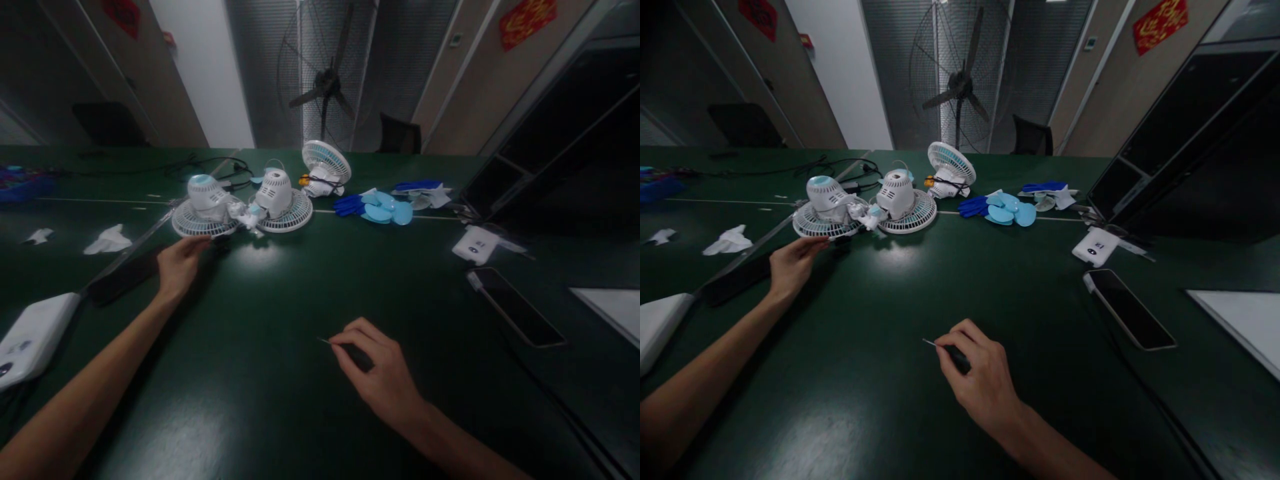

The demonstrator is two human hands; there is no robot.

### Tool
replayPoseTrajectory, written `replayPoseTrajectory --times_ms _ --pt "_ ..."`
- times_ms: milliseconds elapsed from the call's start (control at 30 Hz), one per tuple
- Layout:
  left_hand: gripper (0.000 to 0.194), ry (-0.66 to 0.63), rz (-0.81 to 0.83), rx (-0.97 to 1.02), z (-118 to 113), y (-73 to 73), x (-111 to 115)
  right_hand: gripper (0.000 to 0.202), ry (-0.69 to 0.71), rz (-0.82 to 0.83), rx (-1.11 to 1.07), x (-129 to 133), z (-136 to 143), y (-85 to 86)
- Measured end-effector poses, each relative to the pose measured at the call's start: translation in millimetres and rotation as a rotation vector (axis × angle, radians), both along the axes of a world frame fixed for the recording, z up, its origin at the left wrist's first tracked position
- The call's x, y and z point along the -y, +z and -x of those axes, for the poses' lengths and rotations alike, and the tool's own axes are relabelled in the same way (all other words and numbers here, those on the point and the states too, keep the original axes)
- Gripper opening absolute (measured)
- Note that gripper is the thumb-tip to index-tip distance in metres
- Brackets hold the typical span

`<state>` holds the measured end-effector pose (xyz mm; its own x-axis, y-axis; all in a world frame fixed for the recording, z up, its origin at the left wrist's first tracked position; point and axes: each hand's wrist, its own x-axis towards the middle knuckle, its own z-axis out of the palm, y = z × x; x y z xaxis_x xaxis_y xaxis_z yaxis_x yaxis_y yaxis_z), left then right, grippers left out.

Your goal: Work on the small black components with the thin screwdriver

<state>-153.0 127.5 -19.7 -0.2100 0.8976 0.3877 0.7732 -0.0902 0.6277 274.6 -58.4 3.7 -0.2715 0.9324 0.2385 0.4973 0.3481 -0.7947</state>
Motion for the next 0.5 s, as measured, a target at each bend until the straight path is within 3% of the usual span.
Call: replayPoseTrajectory --times_ms 233,500 --pt "0.035 -0.063 -0.063 0.095 -2.6 5.1 6.1 0.018 0.006 0.007 0.002 0.5 0.4 -0.5" --pt "0.042 -0.034 -0.004 0.061 4.3 6.2 5.9 0.018 0.013 0.024 -0.006 0.2 -0.1 0.3"
